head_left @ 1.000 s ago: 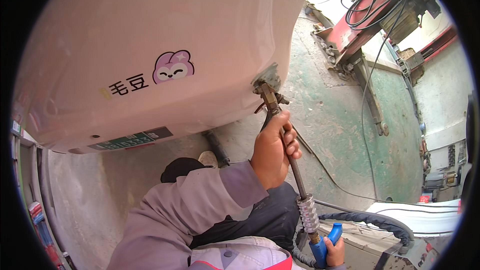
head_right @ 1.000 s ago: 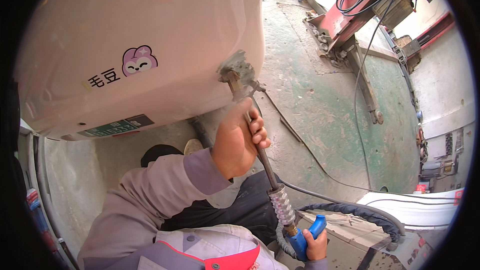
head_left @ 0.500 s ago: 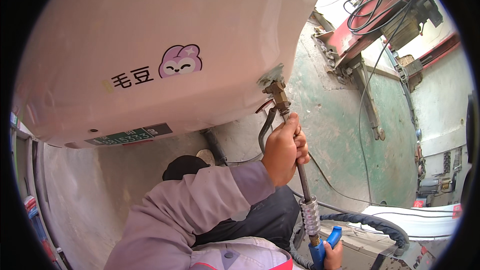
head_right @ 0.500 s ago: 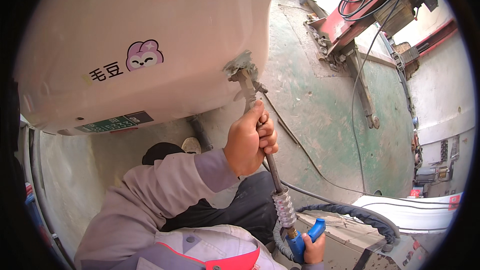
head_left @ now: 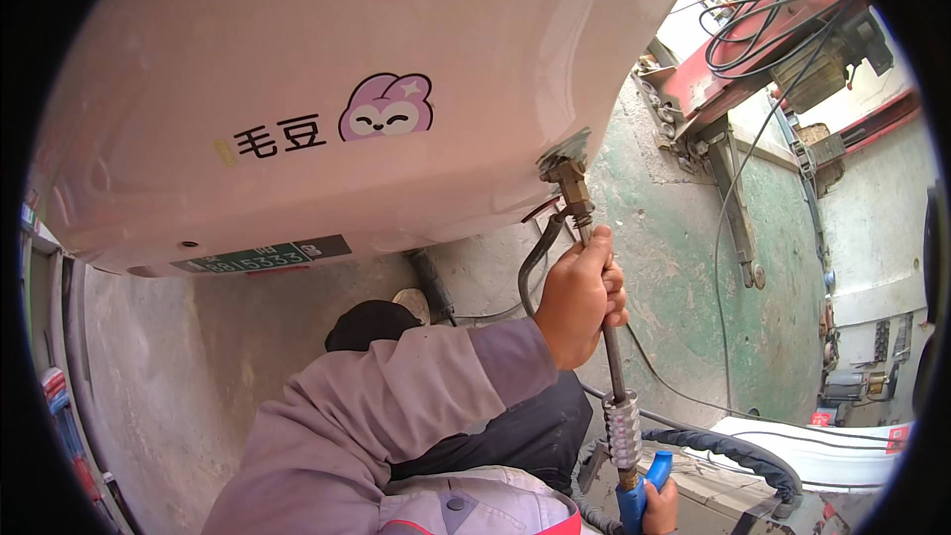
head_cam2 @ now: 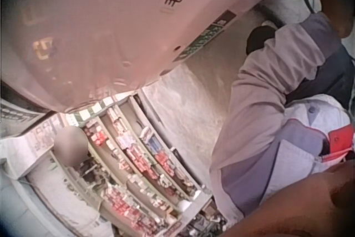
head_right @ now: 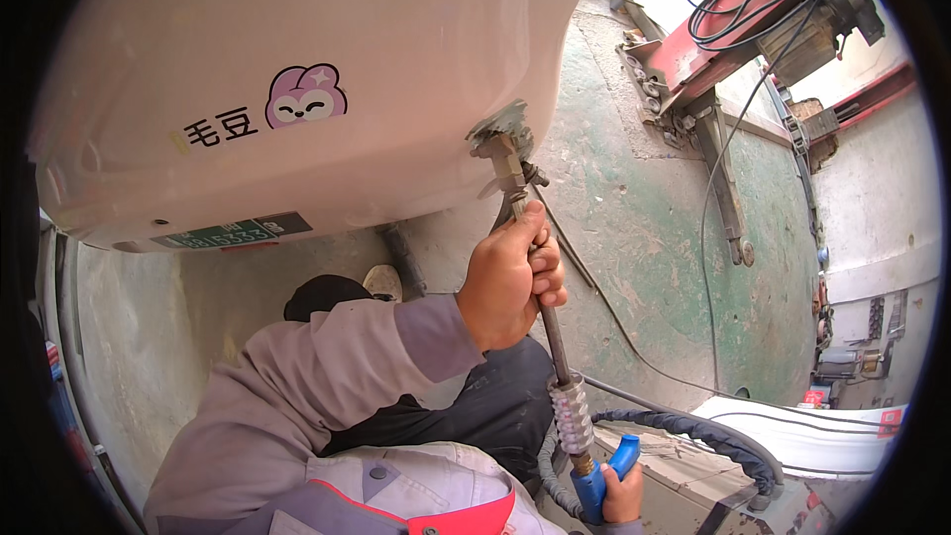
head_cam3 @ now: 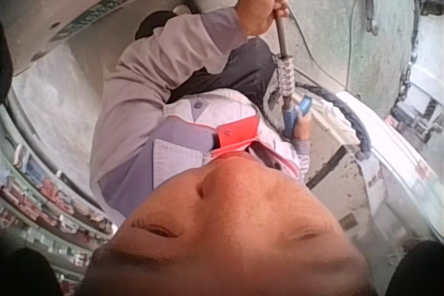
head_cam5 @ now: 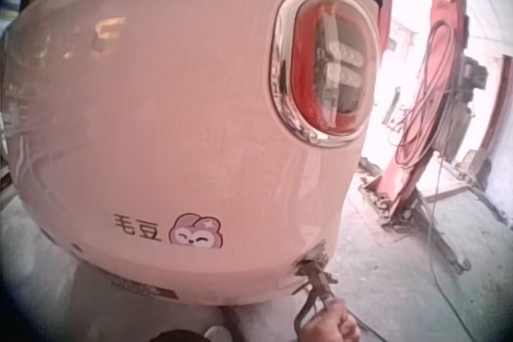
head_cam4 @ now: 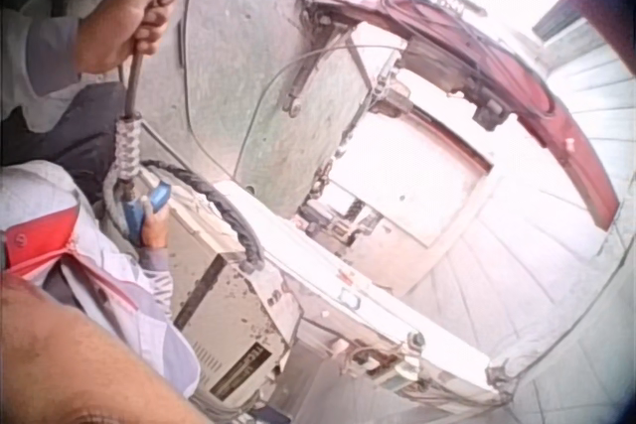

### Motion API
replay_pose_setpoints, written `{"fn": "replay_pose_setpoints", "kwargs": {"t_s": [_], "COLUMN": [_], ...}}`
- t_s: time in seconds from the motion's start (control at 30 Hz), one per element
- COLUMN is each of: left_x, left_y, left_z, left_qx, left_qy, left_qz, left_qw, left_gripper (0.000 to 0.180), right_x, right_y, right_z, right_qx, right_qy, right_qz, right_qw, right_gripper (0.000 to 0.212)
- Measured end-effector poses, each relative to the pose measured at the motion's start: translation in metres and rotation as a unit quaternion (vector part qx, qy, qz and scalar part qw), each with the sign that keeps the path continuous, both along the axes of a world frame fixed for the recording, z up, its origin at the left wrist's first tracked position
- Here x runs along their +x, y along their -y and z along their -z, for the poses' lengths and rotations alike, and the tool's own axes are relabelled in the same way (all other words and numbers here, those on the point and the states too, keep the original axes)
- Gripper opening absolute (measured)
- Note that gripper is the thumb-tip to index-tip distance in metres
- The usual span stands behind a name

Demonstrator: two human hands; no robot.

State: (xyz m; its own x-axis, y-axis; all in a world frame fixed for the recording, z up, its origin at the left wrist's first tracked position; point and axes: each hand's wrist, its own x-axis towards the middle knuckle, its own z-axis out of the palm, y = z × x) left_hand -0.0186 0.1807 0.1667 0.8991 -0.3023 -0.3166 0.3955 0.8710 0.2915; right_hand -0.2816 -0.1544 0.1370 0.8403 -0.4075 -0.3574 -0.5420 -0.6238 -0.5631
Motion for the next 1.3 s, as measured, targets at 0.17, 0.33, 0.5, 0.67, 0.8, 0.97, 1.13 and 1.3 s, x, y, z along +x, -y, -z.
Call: {"fn": "replay_pose_setpoints", "kwargs": {"t_s": [0.17,0.33,0.5,0.67,0.8,0.97,1.13,1.3], "left_x": [0.000,0.001,0.001,0.003,0.001,0.003,-0.007,-0.076], "left_y": [0.000,-0.001,0.000,0.001,0.000,0.001,0.017,0.057], "left_z": [-0.001,-0.001,-0.001,0.000,-0.003,0.004,0.029,0.030], "left_qx": [0.001,-0.002,-0.010,-0.006,-0.007,0.005,0.094,-0.042], "left_qy": [0.002,-0.005,0.009,-0.008,-0.005,0.006,0.083,0.111], "left_qz": [-0.002,0.000,-0.002,-0.003,-0.009,0.008,0.008,0.274], "left_qw": [1.000,1.000,1.000,1.000,1.000,1.000,0.992,0.954], "left_gripper": [0.036,0.035,0.035,0.035,0.034,0.035,0.040,0.047], "right_x": [0.001,0.007,0.012,0.008,0.004,0.004,0.007,0.010], "right_y": [-0.002,-0.005,0.000,-0.001,0.000,0.004,0.010,0.014], "right_z": [0.000,-0.009,-0.017,-0.007,-0.002,-0.003,-0.005,-0.007], "right_qx": [0.003,0.081,0.168,0.132,0.096,0.086,0.091,0.103], "right_qy": [0.018,-0.047,-0.137,-0.093,-0.059,-0.050,-0.054,-0.065], "right_qz": [-0.014,0.032,0.070,0.047,0.027,0.018,0.011,0.006], "right_qw": [1.000,0.995,0.974,0.986,0.993,0.995,0.994,0.993], "right_gripper": [0.042,0.055,0.067,0.063,0.058,0.053,0.048,0.044]}}
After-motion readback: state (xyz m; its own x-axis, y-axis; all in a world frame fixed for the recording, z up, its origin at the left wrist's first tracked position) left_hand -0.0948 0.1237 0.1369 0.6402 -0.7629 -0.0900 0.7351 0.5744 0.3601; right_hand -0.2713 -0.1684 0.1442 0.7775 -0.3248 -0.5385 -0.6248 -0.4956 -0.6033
